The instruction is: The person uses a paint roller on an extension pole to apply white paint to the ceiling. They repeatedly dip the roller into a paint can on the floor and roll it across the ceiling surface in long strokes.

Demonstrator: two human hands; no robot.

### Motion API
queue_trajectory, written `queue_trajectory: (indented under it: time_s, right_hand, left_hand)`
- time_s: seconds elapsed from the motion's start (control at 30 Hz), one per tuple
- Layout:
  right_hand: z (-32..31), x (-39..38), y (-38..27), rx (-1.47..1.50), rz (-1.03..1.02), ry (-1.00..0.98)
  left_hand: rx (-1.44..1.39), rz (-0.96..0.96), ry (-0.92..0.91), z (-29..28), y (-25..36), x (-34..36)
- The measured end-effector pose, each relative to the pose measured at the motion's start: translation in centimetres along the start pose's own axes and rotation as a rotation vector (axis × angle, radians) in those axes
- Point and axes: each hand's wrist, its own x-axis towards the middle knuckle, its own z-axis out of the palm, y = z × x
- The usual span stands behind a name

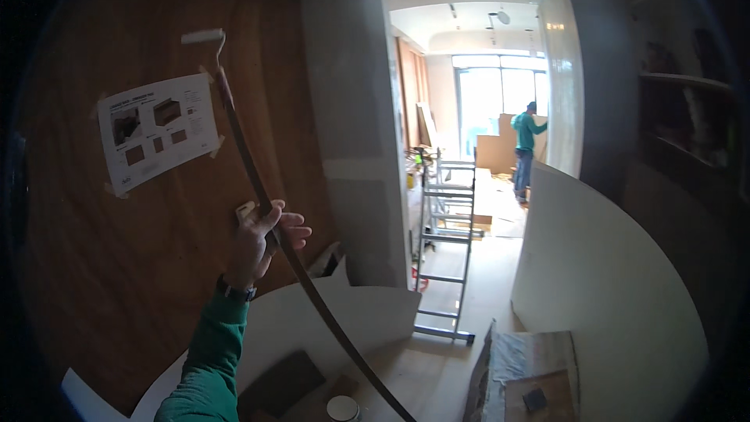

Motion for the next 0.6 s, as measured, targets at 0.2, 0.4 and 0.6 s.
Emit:
queue_trajectory:
  time_s: [0.2, 0.4, 0.6]
  right_hand:
    - [-3.4, -15.3, 0.1, -0.133, 0.373, -0.003]
    - [-4.3, -23.2, -8.1, -0.208, 0.394, 0.045]
    - [-4.8, -34.7, 1.0, 0.455, 0.934, 0.255]
  left_hand:
    - [-0.135, -0.241, -0.035, 2.2, -7.0, -9.5]
    - [-0.150, -0.521, -0.188, 3.5, -18.0, -20.2]
    - [-0.214, -0.914, -0.223, 5.4, -23.8, -30.7]
